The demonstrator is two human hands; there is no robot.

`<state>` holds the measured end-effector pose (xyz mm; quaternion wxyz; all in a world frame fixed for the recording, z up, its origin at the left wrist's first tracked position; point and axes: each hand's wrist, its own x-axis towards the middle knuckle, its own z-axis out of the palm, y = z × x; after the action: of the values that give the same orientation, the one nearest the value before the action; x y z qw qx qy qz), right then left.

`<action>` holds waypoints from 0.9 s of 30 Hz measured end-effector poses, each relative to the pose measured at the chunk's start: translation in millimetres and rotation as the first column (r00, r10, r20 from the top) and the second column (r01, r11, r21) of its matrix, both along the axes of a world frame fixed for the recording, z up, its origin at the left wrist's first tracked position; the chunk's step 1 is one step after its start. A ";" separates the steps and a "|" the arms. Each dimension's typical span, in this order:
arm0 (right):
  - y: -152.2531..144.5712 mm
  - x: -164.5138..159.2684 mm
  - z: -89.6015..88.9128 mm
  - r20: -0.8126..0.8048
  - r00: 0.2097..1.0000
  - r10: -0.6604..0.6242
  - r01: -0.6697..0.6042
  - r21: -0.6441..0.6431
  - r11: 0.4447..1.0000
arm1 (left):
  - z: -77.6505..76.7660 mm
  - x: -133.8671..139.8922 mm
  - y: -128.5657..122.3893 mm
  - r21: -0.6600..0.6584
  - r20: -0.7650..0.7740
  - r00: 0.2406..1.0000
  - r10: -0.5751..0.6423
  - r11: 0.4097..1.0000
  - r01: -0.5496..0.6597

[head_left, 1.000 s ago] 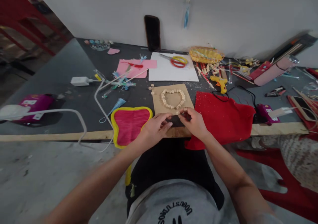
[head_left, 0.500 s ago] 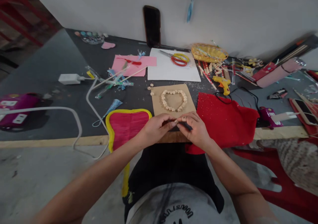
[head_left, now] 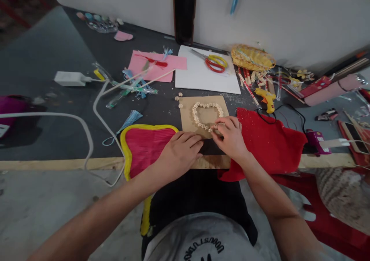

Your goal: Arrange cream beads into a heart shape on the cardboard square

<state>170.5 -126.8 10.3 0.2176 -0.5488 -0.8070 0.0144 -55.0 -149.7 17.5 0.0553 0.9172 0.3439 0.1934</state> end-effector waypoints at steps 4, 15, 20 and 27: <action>1.8 0.3 -0.7 0.013 1.000 -0.003 0.003 -0.005 1.000 | -0.1 -0.1 -0.2 0.003 0.014 1.000 -0.007 1.000 0.007; 1.7 0.6 -2.2 0.014 1.000 0.010 -0.010 -0.019 1.000 | -2.0 -1.9 -0.2 -0.032 0.020 1.000 -0.006 0.999 0.007; 2.3 0.9 -2.4 0.019 1.000 0.020 -0.019 -0.040 0.999 | -1.7 -1.6 -1.2 -0.017 -0.014 1.000 -0.004 1.000 0.003; 1.7 2.6 -1.5 0.001 1.000 0.020 -0.020 -0.060 0.998 | -1.7 -1.8 -1.3 -0.009 -0.015 1.000 -0.003 1.000 0.003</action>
<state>173.1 -125.1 8.7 0.2003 -0.5469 -0.8119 0.0401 -56.8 -151.0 15.8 0.0570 0.9189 0.3439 0.1847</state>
